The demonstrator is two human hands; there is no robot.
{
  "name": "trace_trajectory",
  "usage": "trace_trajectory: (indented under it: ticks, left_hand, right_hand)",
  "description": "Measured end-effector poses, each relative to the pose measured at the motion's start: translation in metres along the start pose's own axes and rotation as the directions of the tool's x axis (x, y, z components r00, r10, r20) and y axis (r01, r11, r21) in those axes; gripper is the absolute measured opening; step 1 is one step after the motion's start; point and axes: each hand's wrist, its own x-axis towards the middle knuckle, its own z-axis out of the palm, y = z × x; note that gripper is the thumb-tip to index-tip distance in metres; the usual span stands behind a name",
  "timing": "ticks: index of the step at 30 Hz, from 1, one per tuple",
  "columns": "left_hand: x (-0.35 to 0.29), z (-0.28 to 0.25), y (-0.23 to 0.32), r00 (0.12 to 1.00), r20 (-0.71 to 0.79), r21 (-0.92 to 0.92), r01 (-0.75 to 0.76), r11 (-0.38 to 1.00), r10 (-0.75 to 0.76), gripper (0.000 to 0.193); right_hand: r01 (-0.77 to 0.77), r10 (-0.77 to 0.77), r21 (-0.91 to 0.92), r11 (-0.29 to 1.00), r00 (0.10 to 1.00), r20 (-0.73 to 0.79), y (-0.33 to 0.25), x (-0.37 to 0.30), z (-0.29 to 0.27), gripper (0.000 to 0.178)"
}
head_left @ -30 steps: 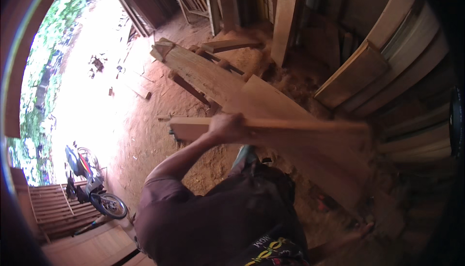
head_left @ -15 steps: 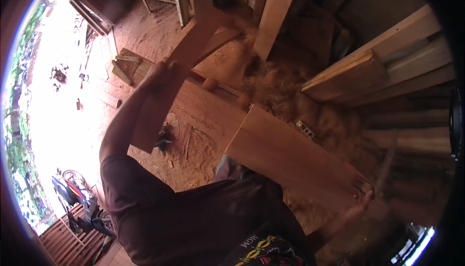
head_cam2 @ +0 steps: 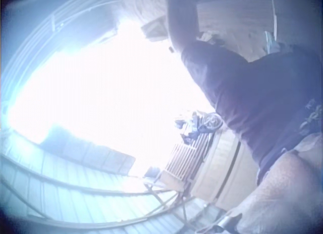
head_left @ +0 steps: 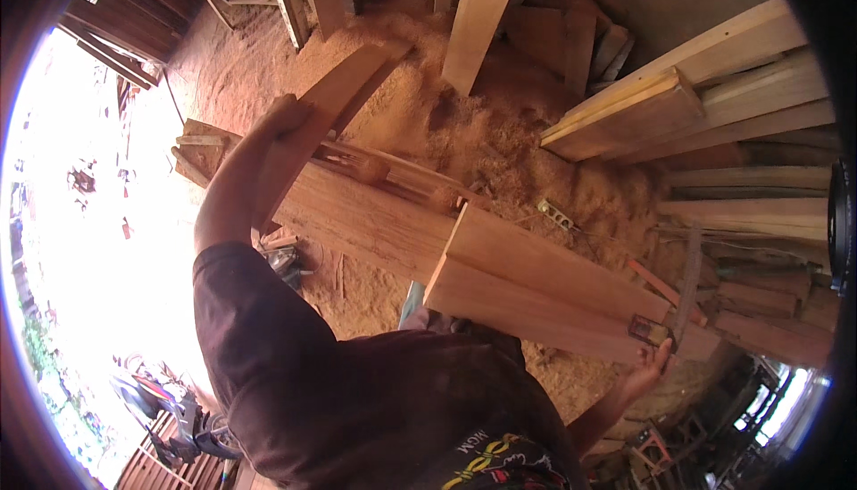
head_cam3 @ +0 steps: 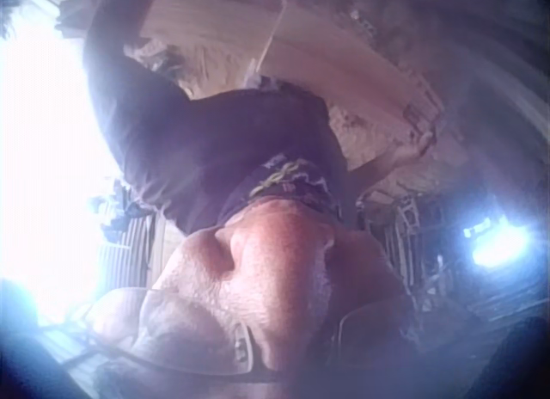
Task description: The person uses a try square and pencil to mark straight lines on several wooden planks. They repeatedly position the square, draw lines, and move the planks to continue marking.
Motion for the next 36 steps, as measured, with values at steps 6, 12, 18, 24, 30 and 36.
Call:
trace_trajectory:
  ticks: [6,12,18,24,30,36]
  left_hand:
    - [-0.027,-0.021,0.028,0.987,0.071,0.275,-0.156,0.949,0.142,0.071]
    - [-0.031,0.011,0.023,0.971,0.217,0.402,-0.185,0.897,0.103,0.056]
    - [-0.094,0.065,0.035,0.966,-0.228,0.160,-0.085,0.983,0.120,0.075]
    - [-0.258,0.146,0.091,0.805,-0.584,-0.357,-0.370,0.858,0.104,0.059]
    - [-0.448,0.225,0.227,0.833,-0.444,-0.538,-0.543,0.645,0.331,0.063]
    - [-0.543,0.289,0.332,0.906,-0.384,-0.727,-0.416,0.546,0.178,0.063]
  right_hand:
    - [0.012,-0.013,0.023,1.000,0.999,0.039,0.002,-0.009,0.015,0.025]
    - [0.006,-0.005,-0.018,1.000,0.998,0.064,0.001,-0.011,0.027,0.026]
    - [-0.016,0.030,-0.087,0.996,0.987,0.161,0.014,0.003,0.031,0.041]
    - [0.115,-0.046,-0.094,0.989,0.838,0.544,0.040,0.008,0.050,0.025]
    - [0.648,-0.393,0.105,0.754,0.318,0.862,0.057,-0.026,0.072,0.024]
    - [0.716,-0.535,0.557,0.422,-0.299,0.790,0.060,-0.077,0.027,0.017]
